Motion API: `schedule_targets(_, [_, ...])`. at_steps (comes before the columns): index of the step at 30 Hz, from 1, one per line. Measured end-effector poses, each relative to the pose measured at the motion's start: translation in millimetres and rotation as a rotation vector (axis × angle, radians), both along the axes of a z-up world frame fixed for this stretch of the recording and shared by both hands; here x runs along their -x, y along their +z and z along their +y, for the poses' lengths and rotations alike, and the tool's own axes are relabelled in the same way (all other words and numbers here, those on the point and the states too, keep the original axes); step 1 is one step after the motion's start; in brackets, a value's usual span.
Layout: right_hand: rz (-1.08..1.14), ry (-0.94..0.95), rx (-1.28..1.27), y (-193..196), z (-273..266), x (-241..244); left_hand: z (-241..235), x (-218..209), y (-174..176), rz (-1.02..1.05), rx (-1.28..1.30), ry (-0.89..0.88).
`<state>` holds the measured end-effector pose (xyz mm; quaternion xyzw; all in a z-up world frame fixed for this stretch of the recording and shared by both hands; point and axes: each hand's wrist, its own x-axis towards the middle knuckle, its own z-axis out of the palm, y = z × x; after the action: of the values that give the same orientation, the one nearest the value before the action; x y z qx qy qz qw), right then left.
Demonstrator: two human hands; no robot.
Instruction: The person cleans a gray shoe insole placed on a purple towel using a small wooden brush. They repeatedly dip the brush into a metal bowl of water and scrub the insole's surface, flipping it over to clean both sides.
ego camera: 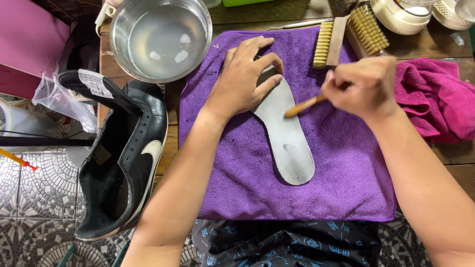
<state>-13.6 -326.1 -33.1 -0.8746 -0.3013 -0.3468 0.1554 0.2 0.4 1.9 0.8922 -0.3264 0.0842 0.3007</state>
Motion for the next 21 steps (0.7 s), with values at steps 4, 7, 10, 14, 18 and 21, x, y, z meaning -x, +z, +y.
schedule_targets(4, [0.029,0.054,0.061,0,-5,-3,2,-2,-3,-0.017,0.0,0.004])
schedule_targets(7, [0.002,-0.018,0.108,1,-2,-1,2,1,-2,-0.014,0.004,-0.003])
schedule_targets(10, [0.036,0.11,0.084,12,7,3,2,-1,0,-0.017,0.003,-0.008])
schedule_targets(14, [-0.025,-0.023,0.05,-4,-6,-8,3,-1,-3,-0.042,-0.007,-0.022])
schedule_targets(18, [0.045,0.275,0.055,24,23,6,4,-4,1,-0.015,-0.013,-0.028])
schedule_targets(21, [0.077,0.115,0.137,8,13,5,5,1,-2,-0.01,-0.019,-0.032])
